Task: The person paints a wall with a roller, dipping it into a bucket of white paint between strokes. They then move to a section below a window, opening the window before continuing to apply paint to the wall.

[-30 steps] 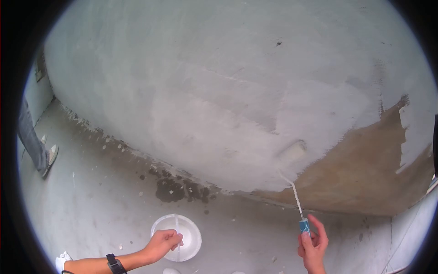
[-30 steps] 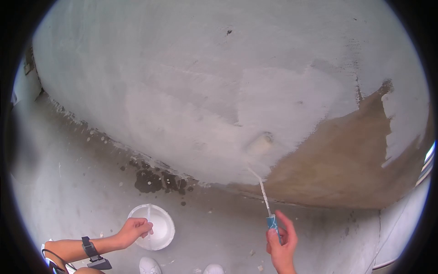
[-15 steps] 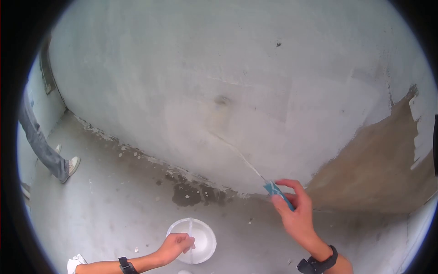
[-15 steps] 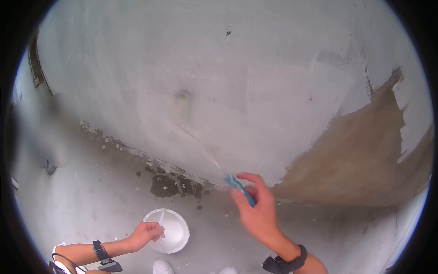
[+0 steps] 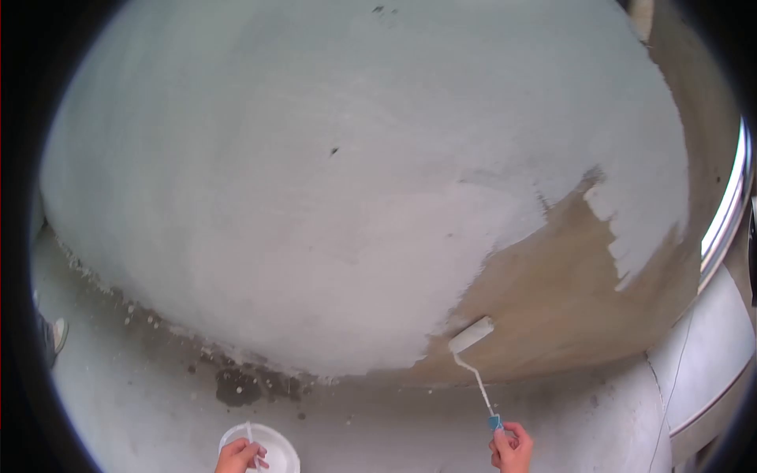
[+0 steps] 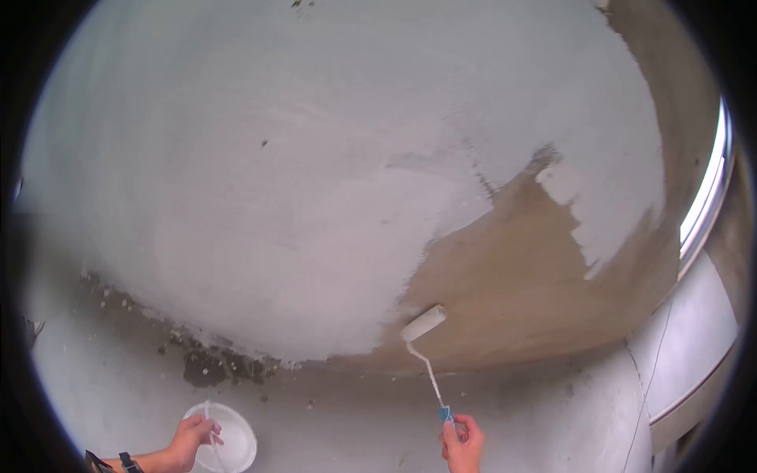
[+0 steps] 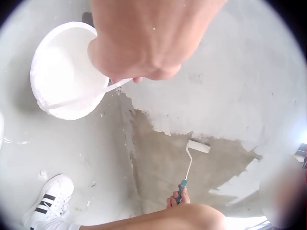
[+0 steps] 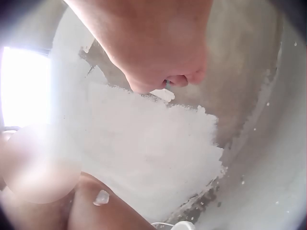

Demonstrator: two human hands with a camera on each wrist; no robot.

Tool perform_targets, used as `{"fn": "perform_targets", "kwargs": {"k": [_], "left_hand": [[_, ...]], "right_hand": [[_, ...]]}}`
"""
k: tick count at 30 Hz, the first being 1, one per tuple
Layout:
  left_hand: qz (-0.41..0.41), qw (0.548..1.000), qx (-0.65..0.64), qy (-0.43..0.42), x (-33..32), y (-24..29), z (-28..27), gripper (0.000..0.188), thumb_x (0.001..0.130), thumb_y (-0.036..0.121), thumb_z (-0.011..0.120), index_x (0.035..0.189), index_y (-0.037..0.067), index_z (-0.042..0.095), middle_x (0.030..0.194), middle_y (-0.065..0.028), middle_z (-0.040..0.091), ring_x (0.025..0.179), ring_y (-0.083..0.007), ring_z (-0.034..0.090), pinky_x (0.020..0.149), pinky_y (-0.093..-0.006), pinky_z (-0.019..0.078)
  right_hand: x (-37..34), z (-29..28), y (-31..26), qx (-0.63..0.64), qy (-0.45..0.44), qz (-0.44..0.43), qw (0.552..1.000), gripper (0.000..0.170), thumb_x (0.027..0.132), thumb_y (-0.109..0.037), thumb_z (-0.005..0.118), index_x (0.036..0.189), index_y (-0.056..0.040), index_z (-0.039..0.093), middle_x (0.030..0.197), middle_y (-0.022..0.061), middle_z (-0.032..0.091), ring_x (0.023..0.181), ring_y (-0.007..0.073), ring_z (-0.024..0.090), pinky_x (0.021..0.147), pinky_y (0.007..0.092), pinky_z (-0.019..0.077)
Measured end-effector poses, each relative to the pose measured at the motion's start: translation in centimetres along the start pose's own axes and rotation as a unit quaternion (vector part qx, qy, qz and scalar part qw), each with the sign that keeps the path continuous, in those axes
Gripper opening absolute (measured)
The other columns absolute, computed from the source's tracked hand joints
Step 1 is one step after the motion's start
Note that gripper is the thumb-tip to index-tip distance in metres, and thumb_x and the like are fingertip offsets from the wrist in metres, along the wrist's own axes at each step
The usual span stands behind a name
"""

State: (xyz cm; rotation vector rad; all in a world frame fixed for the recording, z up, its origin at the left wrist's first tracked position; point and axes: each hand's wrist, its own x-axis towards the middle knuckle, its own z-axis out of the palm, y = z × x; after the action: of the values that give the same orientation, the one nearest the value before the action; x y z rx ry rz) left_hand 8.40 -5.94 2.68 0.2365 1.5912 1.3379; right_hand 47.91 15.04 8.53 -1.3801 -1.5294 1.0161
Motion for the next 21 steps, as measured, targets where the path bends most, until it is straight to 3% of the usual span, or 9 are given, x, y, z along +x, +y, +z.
{"fn": "perform_targets", "kwargs": {"k": [4,8,10,11,12,15,17,18,21], "left_hand": [[-0.034,0.996,-0.055,-0.056,0.4,0.6,-1.5,0.026,0.096,0.026,0.048,0.075,0.011,0.054,0.064,0.0022,0.044,0.059,-0.0129,0.044,0.058,-0.0274,0.0364],[-0.067,0.996,-0.036,-0.037,1.0,2.9,-3.5,0.027,0.097,0.026,0.046,0.071,0.017,0.047,0.059,0.0057,0.033,0.054,-0.0102,0.035,0.055,-0.0263,0.0322],[-0.046,0.997,-0.05,-0.023,1.0,4.9,-3.4,0.028,0.096,0.027,0.047,0.072,0.013,0.053,0.059,0.0041,0.039,0.056,-0.0116,0.04,0.056,-0.0281,0.0353],[-0.038,0.997,-0.058,-0.014,0.9,6.4,-3.2,0.03,0.096,0.028,0.048,0.073,0.011,0.056,0.059,0.0033,0.042,0.057,-0.0122,0.043,0.056,-0.029,0.0368],[-0.042,0.999,-0.012,-0.016,0.8,8.1,-3.1,0.018,0.086,0.022,0.056,0.072,0.01,0.056,0.065,0.0012,0.049,0.058,-0.0113,0.044,0.055,-0.0259,0.0359],[-0.019,0.998,0.054,-0.023,-2.0,15.0,-2.2,0.02,0.086,0.021,0.055,0.069,0.012,0.052,0.062,0.0041,0.043,0.052,-0.0085,0.036,0.049,-0.0248,0.0297],[0.01,0.997,0.073,-0.014,-3.9,19.5,-1.0,0.02,0.087,0.021,0.055,0.069,0.012,0.052,0.063,0.0057,0.042,0.054,-0.0064,0.036,0.05,-0.0234,0.028],[0.01,0.995,0.096,0.0,-7.3,24.1,-1.0,0.02,0.087,0.022,0.055,0.069,0.012,0.052,0.063,0.0065,0.042,0.054,-0.0054,0.035,0.05,-0.0228,0.0272],[0.014,0.996,0.089,0.009,-9.8,27.0,-1.1,0.02,0.087,0.021,0.055,0.07,0.012,0.054,0.064,0.0083,0.043,0.055,-0.0028,0.035,0.049,-0.0214,0.0255]], "right_hand": [[-1.2,-0.2,-2.0,0.102,0.006,0.081,0.991,0.027,0.095,-0.022,0.061,0.112,-0.0026,0.053,0.062,-0.0039,0.046,0.043,0.0037,0.036,0.039,0.0203,0.0265],[-1.1,0.1,-6.3,0.173,-0.029,0.108,0.979,0.025,0.096,-0.026,0.058,0.106,-0.004,0.053,0.059,-0.0044,0.042,0.042,0.0037,0.032,0.038,0.0195,0.0246],[-0.8,0.2,-8.7,0.196,-0.055,0.113,0.973,0.025,0.097,-0.028,0.056,0.104,-0.0044,0.053,0.059,-0.0045,0.041,0.042,0.0036,0.031,0.038,0.0187,0.0236],[-0.4,0.4,-10.4,0.205,-0.062,0.112,0.97,0.026,0.097,-0.029,0.056,0.104,-0.0046,0.054,0.06,-0.0046,0.041,0.041,0.0036,0.031,0.038,0.0183,0.0231],[-0.2,0.4,-12.3,0.215,-0.068,0.113,0.968,0.026,0.097,-0.03,0.055,0.104,-0.0048,0.054,0.06,-0.0046,0.041,0.041,0.0036,0.03,0.038,0.0179,0.0225],[-0.3,0.2,-19.9,0.18,-0.093,0.095,0.975,0.022,0.098,-0.03,0.053,0.096,-0.0078,0.054,0.06,-0.0048,0.04,0.041,0.005,0.03,0.038,0.0201,0.0239],[0.2,-0.5,-24.8,0.222,-0.135,0.113,0.959,0.021,0.098,-0.025,0.053,0.1,-0.0041,0.052,0.06,0.0006,0.046,0.044,0.0059,0.036,0.041,0.0215,0.0284],[-0.1,-1.2,-29.7,0.251,-0.158,0.141,0.944,0.021,0.098,-0.023,0.053,0.103,-0.0022,0.051,0.061,0.0033,0.049,0.045,0.0063,0.039,0.042,0.0222,0.0306],[-0.2,-1.0,-35.1,0.248,-0.158,0.122,0.948,0.028,0.102,-0.028,0.045,0.1,-0.0014,0.052,0.057,0.0031,0.043,0.04,0.0066,0.033,0.038,0.0228,0.0285]]}}
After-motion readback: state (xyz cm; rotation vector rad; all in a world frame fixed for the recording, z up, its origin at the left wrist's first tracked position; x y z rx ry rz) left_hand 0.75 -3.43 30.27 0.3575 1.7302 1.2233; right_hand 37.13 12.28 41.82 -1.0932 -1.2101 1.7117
